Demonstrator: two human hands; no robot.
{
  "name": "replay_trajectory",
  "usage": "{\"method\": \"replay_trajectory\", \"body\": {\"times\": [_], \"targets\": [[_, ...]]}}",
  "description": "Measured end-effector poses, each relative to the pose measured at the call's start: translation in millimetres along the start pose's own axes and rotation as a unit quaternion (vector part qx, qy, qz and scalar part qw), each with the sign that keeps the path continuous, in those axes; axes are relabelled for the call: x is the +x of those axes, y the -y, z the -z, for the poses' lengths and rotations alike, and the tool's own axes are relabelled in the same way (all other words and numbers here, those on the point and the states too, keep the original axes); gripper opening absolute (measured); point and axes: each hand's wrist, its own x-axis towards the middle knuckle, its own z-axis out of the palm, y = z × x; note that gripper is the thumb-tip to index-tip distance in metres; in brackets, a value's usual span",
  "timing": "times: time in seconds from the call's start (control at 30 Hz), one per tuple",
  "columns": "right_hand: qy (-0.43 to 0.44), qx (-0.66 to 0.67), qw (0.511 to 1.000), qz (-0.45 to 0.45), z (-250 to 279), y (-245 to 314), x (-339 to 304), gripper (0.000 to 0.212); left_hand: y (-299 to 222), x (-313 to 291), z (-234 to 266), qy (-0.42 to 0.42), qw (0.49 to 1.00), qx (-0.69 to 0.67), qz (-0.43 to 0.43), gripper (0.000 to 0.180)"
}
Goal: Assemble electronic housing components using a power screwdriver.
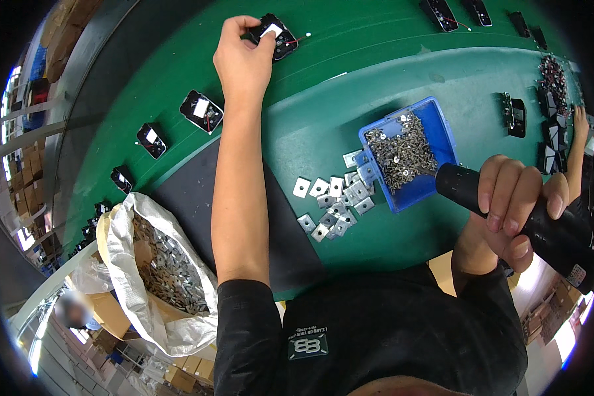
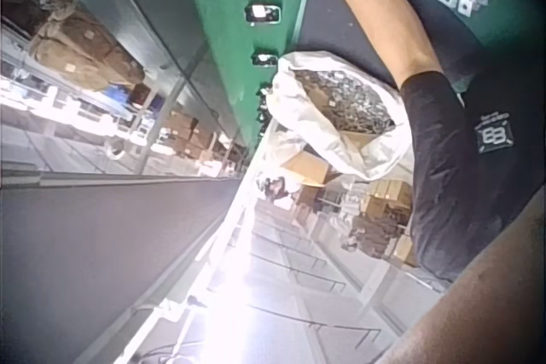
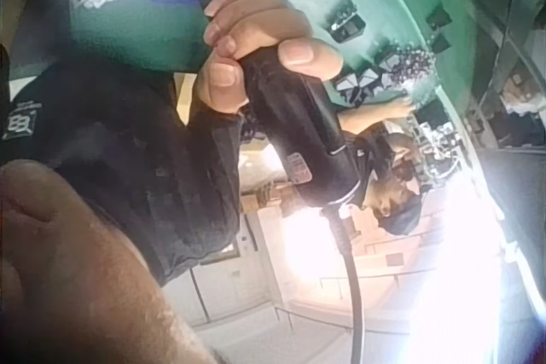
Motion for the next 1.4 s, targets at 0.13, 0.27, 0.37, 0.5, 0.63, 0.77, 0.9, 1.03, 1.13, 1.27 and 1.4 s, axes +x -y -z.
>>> {"method": "replay_trajectory", "body": {"times": [0.13, 0.27, 0.37, 0.5, 0.63, 0.77, 0.9, 1.03, 1.13, 1.27, 1.4], "targets": [[-0.006, -0.005, 1.0, -0.001, -1.2, 4.0, -1.5, 0.052, 7.7, 9.3, -0.9, 0.013, 0.995, -0.089, -0.035, 0.028], [-0.01, 0.019, 1.0, 0.003, -9.3, -2.6, -1.5, 0.05, 13.8, -12.8, 24.9, 0.048, 0.995, -0.088, -0.021, 0.027], [-0.014, 0.015, 1.0, 0.001, -12.3, 4.2, -2.1, 0.049, -10.6, -65.8, 46.6, 0.097, 0.994, -0.033, -0.022, 0.026], [-0.02, 0.061, 0.998, -0.008, -20.0, -1.8, 3.1, 0.048, -0.6, -111.3, 59.0, 0.158, 0.979, -0.125, -0.001, 0.041], [-0.055, 0.089, 0.994, -0.028, -38.4, -5.7, 16.8, 0.045, 11.3, -128.2, 69.6, 0.17, 0.963, -0.209, -0.023, 0.074], [-0.123, 0.04, 0.991, -0.035, -58.5, -23.2, 33.0, 0.035, 4.9, -131.3, 61.0, 0.187, 0.969, -0.119, -0.107, 0.091], [-0.137, -0.003, 0.99, -0.025, -86.3, -55.3, 46.6, 0.033, 3.8, -137.5, 46.2, 0.101, 0.976, -0.049, -0.187, 0.084], [-0.112, -0.011, 0.993, 0.019, -88.3, -85.9, 52.3, 0.049, 4.6, -135.2, 44.8, 0.099, 0.977, -0.077, -0.17, 0.077], [-0.118, -0.026, 0.993, 0.015, -93.6, -97.2, 55.4, 0.047, 5.7, -133.1, 47.8, 0.124, 0.977, -0.088, -0.151, 0.074], [-0.129, -0.016, 0.991, 0.009, -95.7, -104.8, 55.4, 0.047, 7.5, -132.5, 48.9, 0.126, 0.978, -0.092, -0.14, 0.073], [-0.143, -0.014, 0.99, 0.002, -95.4, -106.3, 54.2, 0.047, 8.1, -132.9, 48.1, 0.125, 0.978, -0.095, -0.134, 0.072]]}}
